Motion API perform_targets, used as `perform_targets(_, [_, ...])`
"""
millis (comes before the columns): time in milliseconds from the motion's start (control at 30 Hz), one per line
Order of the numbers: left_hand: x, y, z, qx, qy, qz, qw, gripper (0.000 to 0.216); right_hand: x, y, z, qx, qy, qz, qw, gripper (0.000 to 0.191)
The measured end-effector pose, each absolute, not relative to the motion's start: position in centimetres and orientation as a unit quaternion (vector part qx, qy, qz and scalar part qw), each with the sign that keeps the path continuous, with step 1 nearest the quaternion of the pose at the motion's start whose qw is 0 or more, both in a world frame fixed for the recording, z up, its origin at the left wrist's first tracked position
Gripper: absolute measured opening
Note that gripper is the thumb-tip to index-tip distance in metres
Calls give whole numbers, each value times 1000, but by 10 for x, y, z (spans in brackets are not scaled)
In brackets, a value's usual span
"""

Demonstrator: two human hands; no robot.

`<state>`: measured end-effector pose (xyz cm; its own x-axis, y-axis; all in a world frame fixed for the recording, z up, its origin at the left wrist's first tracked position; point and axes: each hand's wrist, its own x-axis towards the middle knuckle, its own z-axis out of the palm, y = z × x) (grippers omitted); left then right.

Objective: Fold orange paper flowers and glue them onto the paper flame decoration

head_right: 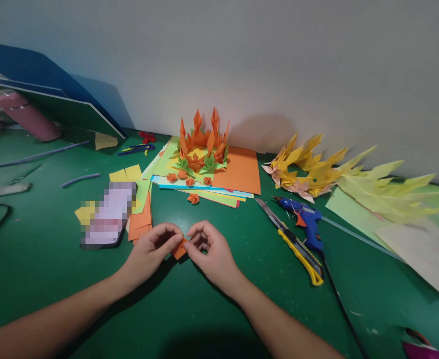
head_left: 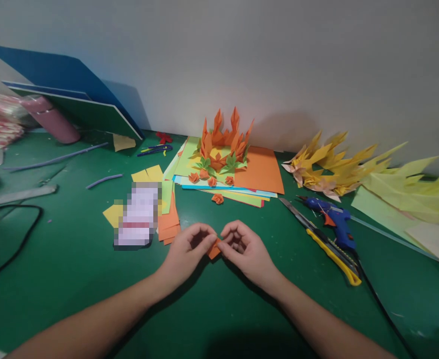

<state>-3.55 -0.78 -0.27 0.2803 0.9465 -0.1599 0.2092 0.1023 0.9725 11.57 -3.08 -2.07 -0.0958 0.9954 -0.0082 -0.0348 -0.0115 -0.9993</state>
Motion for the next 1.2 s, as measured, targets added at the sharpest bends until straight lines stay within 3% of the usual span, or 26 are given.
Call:
perform_targets(133, [-35, -6, -1, 489, 499, 357, 620, 34, 117, -30, -22, -478, -501, 496, 524, 22])
perform_targets(267, [-35, -4, 1, 447, 502, 343, 656, 35, 119, -30, -25, -481, -486, 491, 540, 20])
perform_targets(667, [-34, -7, 0, 480, 503, 359, 623, 26, 119, -31, -26, -496, -543, 478, 481, 12])
perform_targets(1200, [-34, -6, 7, 440, 518, 336, 652, 27, 120, -31, -19, -495, -526, 493, 485, 16])
